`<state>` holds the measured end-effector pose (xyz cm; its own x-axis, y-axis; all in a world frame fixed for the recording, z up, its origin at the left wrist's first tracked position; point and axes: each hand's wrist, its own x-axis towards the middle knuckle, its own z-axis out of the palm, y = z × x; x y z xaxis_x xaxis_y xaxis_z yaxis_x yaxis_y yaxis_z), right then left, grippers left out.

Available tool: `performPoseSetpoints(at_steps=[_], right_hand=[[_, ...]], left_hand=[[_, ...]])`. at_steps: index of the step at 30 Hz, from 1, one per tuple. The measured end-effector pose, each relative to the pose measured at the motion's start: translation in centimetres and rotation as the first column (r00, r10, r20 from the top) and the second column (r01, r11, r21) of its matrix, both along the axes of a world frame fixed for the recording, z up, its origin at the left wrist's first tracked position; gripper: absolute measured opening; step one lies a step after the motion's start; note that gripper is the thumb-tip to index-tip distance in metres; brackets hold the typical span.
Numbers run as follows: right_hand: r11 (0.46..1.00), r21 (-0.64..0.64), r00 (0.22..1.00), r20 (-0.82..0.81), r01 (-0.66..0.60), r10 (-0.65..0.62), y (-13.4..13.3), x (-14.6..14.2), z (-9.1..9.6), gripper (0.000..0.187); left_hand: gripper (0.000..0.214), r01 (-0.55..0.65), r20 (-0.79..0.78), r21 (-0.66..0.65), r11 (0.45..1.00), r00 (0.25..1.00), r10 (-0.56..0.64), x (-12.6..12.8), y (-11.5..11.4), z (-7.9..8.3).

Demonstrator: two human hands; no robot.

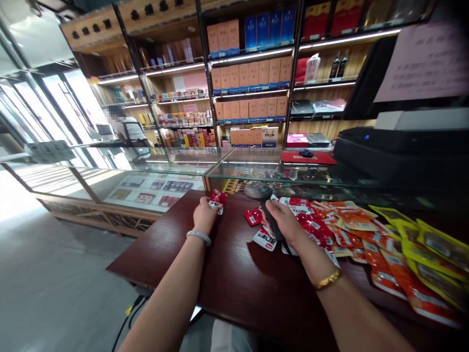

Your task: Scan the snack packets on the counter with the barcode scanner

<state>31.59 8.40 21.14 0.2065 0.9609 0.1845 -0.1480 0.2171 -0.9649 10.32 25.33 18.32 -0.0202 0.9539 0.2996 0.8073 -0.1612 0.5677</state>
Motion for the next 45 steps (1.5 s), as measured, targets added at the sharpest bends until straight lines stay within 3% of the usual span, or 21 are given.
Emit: performPoseSetpoints(at_steps=[2, 3, 5, 9, 14, 16, 21, 24, 28, 31, 34, 42, 45], right_hand=[[1.0, 0.003, 1.0, -0.019, 0.016, -0.016, 0.0, 0.1, 0.2, 0.049], [1.0, 0.004, 0.999, -0.025, 0.022, -0.022, 0.0, 0.1, 0.3, 0.049], [1.0, 0.004, 0.999, -0.023, 0.028, -0.028, -0.1, 0.1, 0.4, 0.049], [1.0, 0.022, 1.0, 0.008, 0.022, -0.022, 0.1, 0.0, 0.3, 0.049], [0.999, 0.036, 0.998, 0.057, 0.013, -0.015, 0.6, 0.0, -0.3, 0.048], [0.999, 0.04, 0.998, 0.064, 0.002, -0.005, 0.8, 0.0, -0.7, 0.046], [1.0, 0.009, 0.996, 0.094, -0.008, 0.007, 0.9, 0.0, -0.9, 0.045], [0.999, -0.032, 0.995, 0.099, -0.01, 0.013, 0.6, 0.0, -0.5, 0.046], [0.993, -0.093, 0.99, 0.121, -0.068, 0.079, 0.2, -0.1, -0.3, 0.048], [0.978, -0.138, 0.968, 0.176, -0.158, 0.181, 0.1, -0.3, -0.8, 0.048], [0.951, -0.202, 0.938, 0.21, -0.236, 0.277, 0.1, -0.7, -1.3, 0.048], [0.949, -0.179, 0.94, 0.179, -0.26, 0.291, 0.0, -0.5, -1.2, 0.047], [0.948, -0.171, 0.94, 0.169, -0.27, 0.298, -0.2, -0.1, -0.9, 0.047]], left_hand=[[0.067, -0.06, -0.115, 0.15, 0.987, 0.99, 0.078, 0.5, -0.9, 0.5], [0.068, -0.026, -0.157, 0.209, 0.978, 0.986, 0.06, 1.1, -1.5, 0.7], [0.063, 0.156, -0.237, 0.25, 0.956, 0.967, -0.096, 2.8, -2.6, 0.6], [0.065, 0.5, -0.39, 0.17, 0.849, 0.826, -0.408, 6.1, -4.2, -0.7], [0.059, 0.672, -0.506, -0.053, 0.739, 0.62, -0.6, 7.4, -4.3, -2.0], [0.052, 0.696, -0.5, -0.076, 0.714, 0.593, -0.632, 7.5, -4.4, -1.9], [0.057, 0.598, -0.389, -0.028, 0.801, 0.732, -0.56, 7.3, -4.6, -1.5], [0.031, 0.516, -0.188, -0.138, 0.845, 0.824, -0.534, 6.1, -3.4, -1.3], [0.025, 0.323, 0.083, -0.08, 0.943, 0.945, -0.317, 3.4, -1.0, -0.9], [0.029, 0.263, 0.26, -0.013, 0.965, 0.932, -0.251, 2.0, 0.2, -0.7], [0.032, 0.254, 0.34, 0.012, 0.967, 0.909, -0.243, 1.4, 0.5, -0.8], [0.035, 0.306, 0.269, 0.005, 0.952, 0.916, -0.296, 1.2, 0.0, -0.3], [0.038, 0.278, 0.28, -0.052, 0.959, 0.926, -0.253, 0.8, 0.0, 0.0]])
